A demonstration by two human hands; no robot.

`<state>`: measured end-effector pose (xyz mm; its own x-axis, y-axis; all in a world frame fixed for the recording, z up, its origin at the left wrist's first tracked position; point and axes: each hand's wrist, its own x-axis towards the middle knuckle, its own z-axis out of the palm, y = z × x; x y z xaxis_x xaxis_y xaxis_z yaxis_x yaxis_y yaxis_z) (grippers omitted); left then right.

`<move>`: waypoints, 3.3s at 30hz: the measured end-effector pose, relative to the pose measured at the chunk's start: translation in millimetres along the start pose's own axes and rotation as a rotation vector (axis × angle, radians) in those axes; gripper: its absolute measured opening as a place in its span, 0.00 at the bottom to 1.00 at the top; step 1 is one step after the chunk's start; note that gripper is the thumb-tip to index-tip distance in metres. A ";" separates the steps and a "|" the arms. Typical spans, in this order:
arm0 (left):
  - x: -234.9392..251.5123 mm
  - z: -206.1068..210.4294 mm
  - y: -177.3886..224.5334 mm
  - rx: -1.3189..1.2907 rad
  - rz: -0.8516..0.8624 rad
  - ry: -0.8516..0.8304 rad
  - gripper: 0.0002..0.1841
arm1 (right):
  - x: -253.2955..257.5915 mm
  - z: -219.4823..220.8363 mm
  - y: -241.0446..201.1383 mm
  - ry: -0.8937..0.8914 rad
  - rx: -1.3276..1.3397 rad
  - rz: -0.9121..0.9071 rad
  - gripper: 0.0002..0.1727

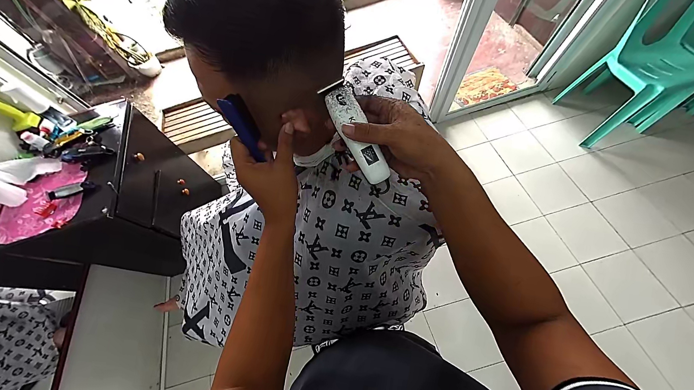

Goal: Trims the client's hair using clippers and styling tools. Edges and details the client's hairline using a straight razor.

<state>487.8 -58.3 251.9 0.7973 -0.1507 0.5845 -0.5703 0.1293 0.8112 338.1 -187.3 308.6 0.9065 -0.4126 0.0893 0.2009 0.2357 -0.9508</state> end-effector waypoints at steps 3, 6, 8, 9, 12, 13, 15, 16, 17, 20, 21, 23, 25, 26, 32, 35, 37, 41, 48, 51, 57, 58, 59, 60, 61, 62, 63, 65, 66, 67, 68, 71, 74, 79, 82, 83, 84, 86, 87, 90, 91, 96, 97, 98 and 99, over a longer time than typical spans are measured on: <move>-0.6 0.3 0.7 -0.013 -0.002 -0.002 0.19 | -0.4 5.3 -0.2 0.000 -0.031 -0.075 0.24; -0.3 -0.2 0.5 -0.010 -0.006 0.003 0.19 | -1.6 10.1 -0.9 0.000 -0.089 -0.025 0.22; 0.2 0.1 -0.1 -0.020 -0.004 0.009 0.20 | -0.9 11.3 1.0 -0.009 -0.086 0.004 0.22; -0.2 0.0 -0.6 -0.022 -0.005 0.008 0.19 | -0.7 12.8 2.7 -0.014 -0.078 -0.011 0.23; -1.0 -0.3 -0.2 -0.003 -0.011 0.003 0.19 | 0.4 19.7 6.0 -0.023 -0.072 -0.062 0.26; -1.1 -0.5 -0.2 0.003 -0.014 0.002 0.19 | 0.5 21.4 6.8 -0.019 -0.093 -0.038 0.26; -0.8 -0.3 0.5 0.013 -0.019 0.002 0.19 | 1.6 22.0 9.3 0.000 -0.166 0.013 0.26; -0.8 -0.3 0.4 0.017 -0.019 0.001 0.19 | 2.1 22.4 10.8 0.014 -0.209 0.010 0.27; -0.8 -0.2 -0.5 0.016 -0.018 0.003 0.19 | 2.4 23.7 11.4 0.026 -0.256 -0.010 0.28; -0.9 -0.2 -2.6 0.003 -0.016 0.004 0.19 | 1.1 33.7 8.8 0.063 -0.455 -0.093 0.35; -0.7 0.0 -2.9 0.005 -0.013 0.004 0.19 | 1.2 36.8 8.5 0.077 -0.521 -0.109 0.37; -1.1 0.2 -1.3 0.010 -0.019 0.002 0.18 | -0.2 38.5 8.5 0.110 -0.654 -0.122 0.40; -0.5 -0.8 -0.2 0.009 -0.027 0.001 0.19 | -0.7 33.9 9.9 0.138 -0.727 -0.098 0.41; -0.1 -1.4 -0.5 0.004 -0.029 -0.002 0.19 | -0.5 32.0 10.4 0.143 -0.734 -0.076 0.41; -1.1 0.3 -0.5 0.010 -0.027 0.011 0.18 | 1.1 46.7 5.7 0.121 -0.705 -0.121 0.41; -0.5 -0.7 -0.1 0.012 -0.028 0.002 0.19 | 2.5 40.5 8.6 0.106 -0.656 -0.095 0.40; 0.0 -1.9 -0.5 -0.002 -0.020 -0.005 0.19 | 3.0 38.7 8.5 0.103 -0.587 -0.073 0.39; -1.0 0.2 -2.3 -0.008 -0.005 0.006 0.16 | 3.9 50.5 7.1 0.089 -0.502 -0.140 0.36; -0.1 -0.2 -3.2 -0.024 -0.029 0.002 0.17 | 3.5 55.8 14.1 0.066 -0.122 -0.095 0.30; -1.5 -0.1 -3.2 -0.058 -0.047 -0.002 0.16 | 0.9 68.4 20.2 0.096 0.141 -0.028 0.27; -0.6 -3.8 -6.5 -0.018 -0.036 0.001 0.17 | 0.8 68.0 31.5 0.039 0.384 0.003 0.18; -0.9 -4.5 -6.2 -0.012 -0.039 -0.006 0.18 | 0.8 68.6 31.7 0.032 0.391 -0.008 0.18; -1.0 -5.3 -5.7 -0.002 -0.039 -0.014 0.18 | 0.7 69.0 31.9 0.030 0.397 -0.007 0.18; -0.8 -6.0 -6.0 0.011 -0.034 -0.019 0.18 | 0.5 68.8 31.8 0.026 0.400 0.002 0.18; -0.3 -7.5 -7.2 0.026 -0.024 -0.028 0.18 | 0.8 68.1 31.5 0.019 0.415 0.004 0.17; 0.3 -10.8 -8.5 0.035 -0.011 -0.047 0.18 | 1.0 67.4 30.5 0.007 0.436 -0.009 0.15; 0.6 -16.7 -9.3 0.044 0.007 -0.082 0.17 | 0.6 66.8 28.5 -0.002 0.453 -0.033 0.15; 5.6 -33.8 -8.9 0.104 0.111 -0.185 0.18 | -2.6 62.0 23.2 -0.015 0.456 -0.086 0.17; 13.3 -42.4 -6.7 0.146 0.182 -0.233 0.20 | -5.5 57.9 21.2 -0.014 0.440 -0.104 0.18; 24.7 -50.3 -1.1 0.195 0.271 -0.272 0.22 | -9.6 53.5 20.1 -0.005 0.420 -0.114 0.19; 38.5 -56.7 9.4 0.256 0.372 -0.308 0.22 | -14.5 49.4 20.9 0.011 0.410 -0.122 0.20; 82.8 -60.1 53.5 0.502 0.659 -0.466 0.22 | -30.4 37.7 28.5 0.050 0.423 -0.123 0.21; 113.3 -57.7 77.9 0.678 0.781 -0.734 0.23 | -47.8 30.2 34.7 0.061 0.397 -0.120 0.24; 139.6 -95.4 52.3 0.778 0.803 -1.076 0.22 | -79.2 9.7 46.6 0.086 0.380 -0.109 0.28; 148.9 -95.5 66.3 0.702 0.717 -1.045 0.23 | -80.8 8.3 50.5 0.084 0.408 -0.100 0.27; 147.2 -88.4 78.3 0.686 0.704 -0.989 0.22 | -79.2 10.9 50.2 0.068 0.407 -0.099 0.27; 144.9 -81.6 87.2 0.690 0.709 -0.952 0.21 | -78.2 13.7 49.5 0.050 0.405 -0.100 0.27; 145.8 -78.2 88.0 0.731 0.744 -0.981 0.21 | -78.6 14.2 47.7 0.016 0.392 -0.105 0.28; 149.4 -83.0 80.9 0.742 0.759 -1.031 0.22 | -81.1 12.0 47.1 0.010 0.385 -0.106 0.29; 163.7 -98.5 66.6 0.724 0.770 -1.151 0.24 | -88.9 3.0 51.0 0.013 0.370 -0.108 0.29; 165.6 -97.0 69.5 0.693 0.745 -1.142 0.24 | -89.7 1.9 52.6 0.020 0.379 -0.107 0.29; 169.3 -90.8 60.4 0.668 0.681 -1.095 0.24 | -93.4 1.1 49.6 0.016 0.359 -0.073 0.30; 169.8 -99.5 51.3 0.701 0.677 -1.122 0.25 | -96.5 -2.8 49.1 0.016 0.345 -0.074 0.31; 169.1 -107.9 45.2 0.736 0.687 -1.154 0.26 | -99.6 -6.5 49.5 0.027 0.338 -0.077 0.31; 166.5 -113.8 43.0 0.765 0.707 -1.180 0.25 | -102.0 -9.1 50.7 0.044 0.336 -0.076 0.31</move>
<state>618.5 33.6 382.1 -0.0535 -0.9738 0.2210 -0.9985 0.0506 -0.0188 252.4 -141.2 248.6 0.8688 -0.4761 0.1361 0.3851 0.4767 -0.7902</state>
